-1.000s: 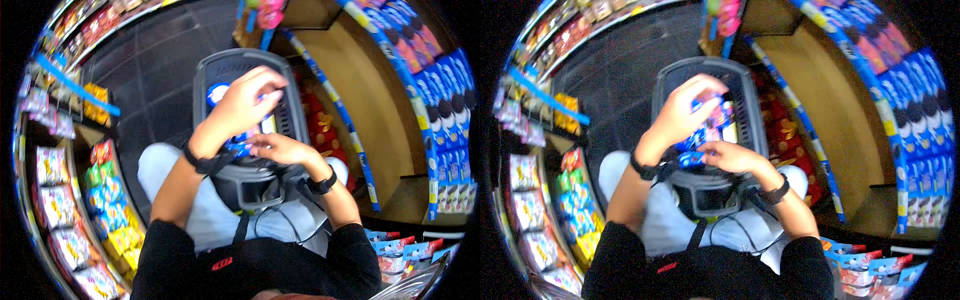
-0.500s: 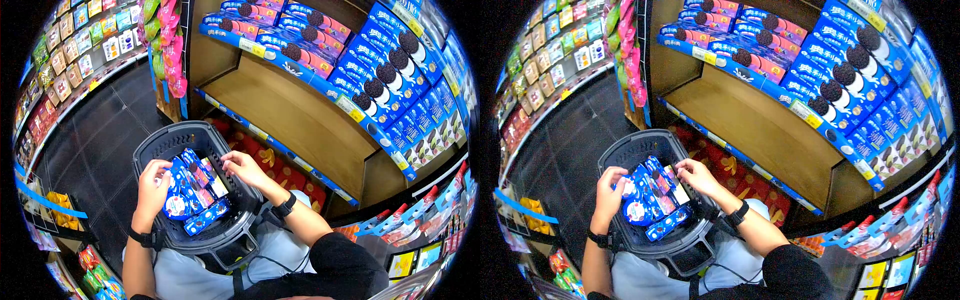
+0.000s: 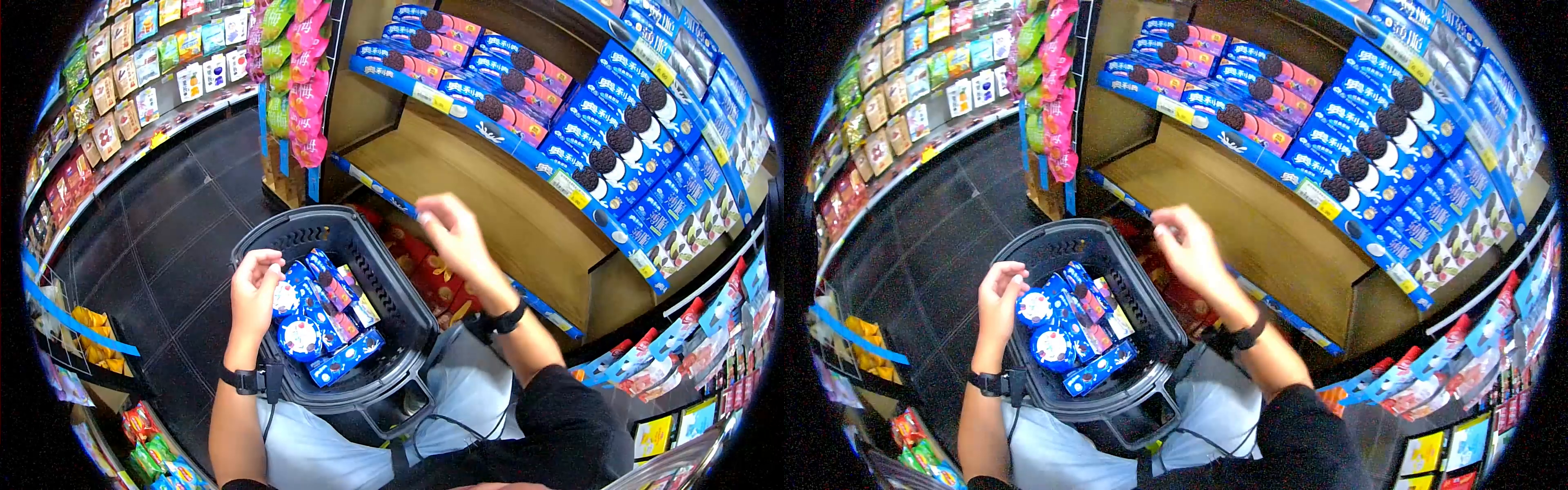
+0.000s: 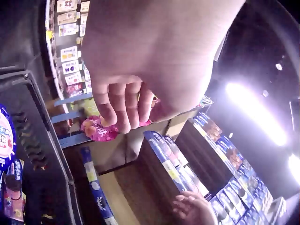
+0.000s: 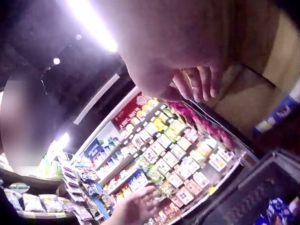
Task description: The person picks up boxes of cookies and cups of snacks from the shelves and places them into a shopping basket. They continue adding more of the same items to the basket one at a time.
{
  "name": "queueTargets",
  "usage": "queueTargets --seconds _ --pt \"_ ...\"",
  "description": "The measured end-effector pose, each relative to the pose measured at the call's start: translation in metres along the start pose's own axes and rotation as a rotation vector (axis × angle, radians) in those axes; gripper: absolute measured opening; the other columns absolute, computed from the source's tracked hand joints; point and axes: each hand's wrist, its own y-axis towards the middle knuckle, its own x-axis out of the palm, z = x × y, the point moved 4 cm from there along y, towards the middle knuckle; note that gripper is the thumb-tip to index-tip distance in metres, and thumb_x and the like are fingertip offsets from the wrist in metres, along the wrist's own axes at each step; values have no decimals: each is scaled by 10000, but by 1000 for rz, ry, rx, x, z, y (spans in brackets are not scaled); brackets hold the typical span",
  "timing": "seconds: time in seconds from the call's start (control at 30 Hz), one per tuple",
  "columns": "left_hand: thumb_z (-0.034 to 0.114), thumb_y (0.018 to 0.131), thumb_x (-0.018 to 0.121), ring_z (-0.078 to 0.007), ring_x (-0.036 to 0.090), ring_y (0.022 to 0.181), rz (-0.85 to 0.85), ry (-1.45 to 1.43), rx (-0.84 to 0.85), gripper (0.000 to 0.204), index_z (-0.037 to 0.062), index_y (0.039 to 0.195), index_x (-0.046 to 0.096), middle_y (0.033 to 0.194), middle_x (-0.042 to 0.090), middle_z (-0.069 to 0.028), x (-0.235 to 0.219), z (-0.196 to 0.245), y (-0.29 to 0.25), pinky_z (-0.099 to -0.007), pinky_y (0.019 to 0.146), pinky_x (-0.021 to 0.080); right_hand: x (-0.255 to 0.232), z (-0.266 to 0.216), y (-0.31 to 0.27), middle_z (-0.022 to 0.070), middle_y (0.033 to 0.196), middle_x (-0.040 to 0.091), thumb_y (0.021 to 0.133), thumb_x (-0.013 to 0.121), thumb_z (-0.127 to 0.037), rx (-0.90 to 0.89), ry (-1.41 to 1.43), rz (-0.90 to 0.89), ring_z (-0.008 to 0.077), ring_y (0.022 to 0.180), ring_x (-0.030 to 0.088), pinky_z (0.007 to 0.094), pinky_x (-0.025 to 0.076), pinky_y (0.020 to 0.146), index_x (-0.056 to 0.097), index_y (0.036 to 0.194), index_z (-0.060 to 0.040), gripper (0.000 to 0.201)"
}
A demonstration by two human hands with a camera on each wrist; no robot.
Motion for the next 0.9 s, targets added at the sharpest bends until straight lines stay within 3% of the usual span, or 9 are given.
queueTargets --seconds 0.1,0.13,0.27,0.47,0.5,0.67,0.73,0.77,0.9 --pt "43 1024 649 -113 673 900 -11 43 24 186 9 1203 688 1065 725 -67 3 8 -5 -276 800 570 -53 -71 44 157 1165 703 964 706 -113 -217 -328 104 300 1132 684 418 541 1007 706 1174 -26 227" --pt "43 1024 649 -113 673 900 -12 38 27 186 9 1203 688 1065 725 -67 4 8 -6 -276 800 570 -71 -82 63 170 1184 701 949 718 -136 -314 -479 124 346 1160 661 444 506 1055 699 1170 -25 248" --pt "34 1012 659 -108 671 860 0 79 65 186 10 1193 694 1037 731 -57 4 12 -11 -273 788 557 -133 -95 142 268 1295 627 927 759 -237 -389 -986 227 440 1259 572 516 453 1133 684 1275 -18 418" --pt "23 988 677 -120 679 859 -13 158 93 195 12 1182 699 1048 732 -65 8 21 -17 -288 779 552 -189 -78 225 315 1327 607 906 704 -268 -111 -1311 273 496 1246 596 564 489 1105 644 1365 -30 521" --pt "22 987 678 -130 686 859 -17 159 83 199 13 1185 700 1052 733 -72 7 18 -16 -289 781 554 -190 -78 230 300 1395 580 891 724 -268 22 -1328 278 487 1315 562 567 478 1125 622 1415 -51 576" --pt "34 983 689 -140 689 855 1 156 68 205 19 1187 705 1042 739 -79 4 13 -15 -302 772 559 -192 -77 254 228 1549 483 891 755 -328 271 -1397 276 473 1450 444 568 437 1168 573 1481 -100 659" --pt "37 978 695 -146 692 854 1 203 95 204 20 1181 708 1035 742 -79 5 17 -15 -309 769 559 -199 -69 262 200 1588 447 866 786 -403 411 -1453 333 466 1489 398 622 389 1179 511 1537 -141 770" --pt "33 973 698 -154 695 853 0 214 101 205 22 1177 709 1033 745 -82 5 18 -14 -311 769 559 -204 -67 268 184 1651 381 842 813 -486 505 -1448 320 457 1539 329 673 327 1191 383 1632 -212 941" --pt "29 971 697 -158 695 850 -3 223 102 205 17 1175 707 1036 746 -87 5 18 -13 -312 769 560 -219 -54 282 183 1719 305 829 827 -559 569 -1507 395 452 1589 259 698 254 1220 184 1714 -286 1127"
